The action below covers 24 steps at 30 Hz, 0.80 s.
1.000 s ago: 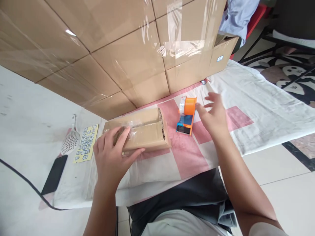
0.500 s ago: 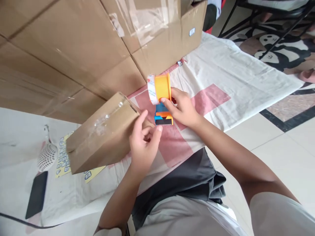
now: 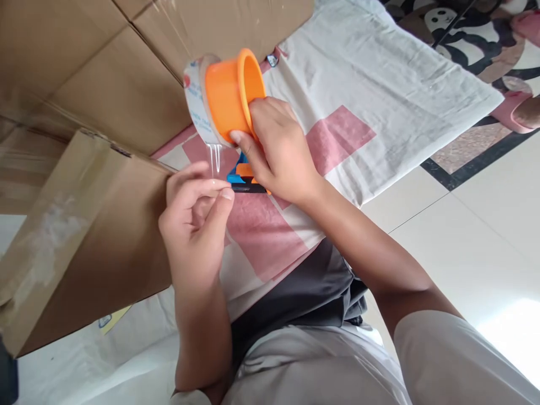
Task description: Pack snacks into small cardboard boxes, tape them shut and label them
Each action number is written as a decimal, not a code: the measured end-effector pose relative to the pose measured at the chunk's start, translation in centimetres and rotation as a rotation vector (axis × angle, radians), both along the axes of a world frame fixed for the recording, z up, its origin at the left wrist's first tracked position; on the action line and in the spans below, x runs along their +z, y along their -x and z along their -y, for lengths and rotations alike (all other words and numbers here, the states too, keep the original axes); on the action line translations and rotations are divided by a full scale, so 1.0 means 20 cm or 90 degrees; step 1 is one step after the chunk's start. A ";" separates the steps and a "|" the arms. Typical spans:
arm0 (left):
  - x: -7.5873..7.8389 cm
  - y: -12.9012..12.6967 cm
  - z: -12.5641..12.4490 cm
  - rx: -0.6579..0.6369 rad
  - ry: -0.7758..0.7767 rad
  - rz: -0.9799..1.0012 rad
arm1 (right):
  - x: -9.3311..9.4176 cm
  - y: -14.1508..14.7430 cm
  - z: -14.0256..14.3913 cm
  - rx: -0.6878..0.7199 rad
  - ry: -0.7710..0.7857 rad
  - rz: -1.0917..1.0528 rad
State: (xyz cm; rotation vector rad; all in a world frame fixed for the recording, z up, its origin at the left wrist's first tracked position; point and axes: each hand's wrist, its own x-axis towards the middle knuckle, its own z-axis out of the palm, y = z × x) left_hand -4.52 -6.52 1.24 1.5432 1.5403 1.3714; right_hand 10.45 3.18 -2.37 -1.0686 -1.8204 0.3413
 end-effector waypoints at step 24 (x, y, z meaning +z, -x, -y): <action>-0.09 0.06 -0.01 0.019 0.175 0.165 | 0.01 0.02 0.01 -0.020 0.027 0.017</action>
